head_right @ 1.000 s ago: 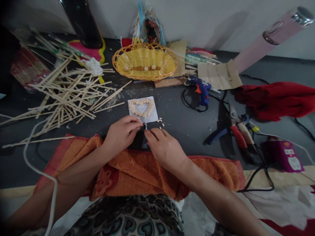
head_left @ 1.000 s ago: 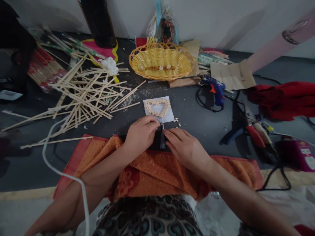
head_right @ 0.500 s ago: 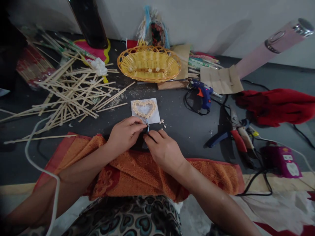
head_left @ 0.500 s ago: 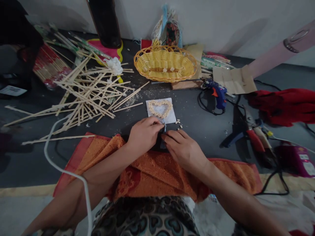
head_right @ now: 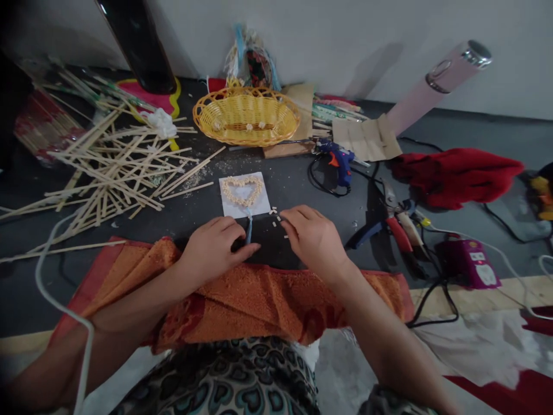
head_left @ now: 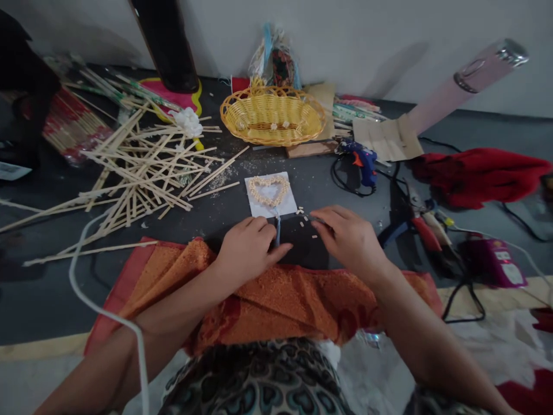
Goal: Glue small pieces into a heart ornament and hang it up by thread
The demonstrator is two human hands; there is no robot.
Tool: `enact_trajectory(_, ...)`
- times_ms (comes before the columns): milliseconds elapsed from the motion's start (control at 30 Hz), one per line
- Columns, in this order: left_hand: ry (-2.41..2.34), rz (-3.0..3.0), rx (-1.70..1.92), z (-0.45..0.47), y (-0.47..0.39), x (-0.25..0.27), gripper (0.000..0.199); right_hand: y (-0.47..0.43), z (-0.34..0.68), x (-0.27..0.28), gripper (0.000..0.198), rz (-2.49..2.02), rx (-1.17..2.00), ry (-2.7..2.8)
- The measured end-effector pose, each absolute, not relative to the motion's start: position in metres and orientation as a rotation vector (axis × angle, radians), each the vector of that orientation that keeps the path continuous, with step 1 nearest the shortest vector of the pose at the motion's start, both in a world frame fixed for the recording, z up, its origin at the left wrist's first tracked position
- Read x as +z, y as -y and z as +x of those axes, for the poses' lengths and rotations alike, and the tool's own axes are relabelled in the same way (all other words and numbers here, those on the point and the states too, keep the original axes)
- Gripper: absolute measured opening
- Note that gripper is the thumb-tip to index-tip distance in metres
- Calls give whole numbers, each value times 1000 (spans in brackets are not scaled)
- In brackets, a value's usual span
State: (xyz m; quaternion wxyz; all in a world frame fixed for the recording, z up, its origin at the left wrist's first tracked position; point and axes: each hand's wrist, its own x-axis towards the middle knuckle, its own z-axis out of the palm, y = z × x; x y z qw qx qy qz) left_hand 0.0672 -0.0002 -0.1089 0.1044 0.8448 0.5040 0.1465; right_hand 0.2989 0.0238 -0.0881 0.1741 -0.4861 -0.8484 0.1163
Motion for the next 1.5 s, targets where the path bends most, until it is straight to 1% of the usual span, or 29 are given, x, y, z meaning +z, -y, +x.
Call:
enact_trajectory(67,-1506,2518,375,70,2,-108,37,-24,296,-88,21,-1373,361,2405)
enact_trajectory(200,-1527,2486,353,70,2,-109,21,-22,293,-87,22,-1388,367,2397)
enact_trajectory(333,-1507,2478,386,68,1,-109,24,-26,302,-91,21,-1502,346,2352)
enact_trajectory(467,-1489,2443,367,67,1,-107,31,-32,306,-102,27,-1451,434,2390)
enact_trajectory(567,-1504,2346,431,65,-2,-106,28,-37,303,-108,25,-1433,449,2407)
enact_trajectory(700,-1460,2059,643,63,-6,-103,16,-38,300,-105,21,-1403,425,2411)
enact_trajectory(800,-1338,1729,750,65,-7,-101,19,-33,295,-95,20,-1260,427,2338)
enact_trajectory(933,-1084,1195,796,71,-7,-97,26,-20,280,-84,19,-1029,401,2301)
enact_trajectory(1033,-973,932,820,74,-6,-95,25,-12,266,-82,18,-908,331,2338)
enact_trajectory(1100,-947,858,827,73,-6,-94,23,-14,264,-79,19,-883,320,2367)
enact_trajectory(1200,-954,836,868,69,-7,-93,19,-34,285,-70,24,-1035,252,2320)
enact_trajectory(1300,-973,864,933,65,-9,-94,14,-73,331,-65,29,-1525,-48,2017)
enact_trajectory(1367,-985,897,961,62,-10,-96,10,-102,364,-69,37,-1815,-145,1899)
enact_trajectory(1400,-991,910,971,61,-10,-97,8,-114,378,-75,38,-1928,-116,1866)
enact_trajectory(1500,-990,933,978,59,-11,-99,4,-140,400,-95,43,-2142,145,1806)
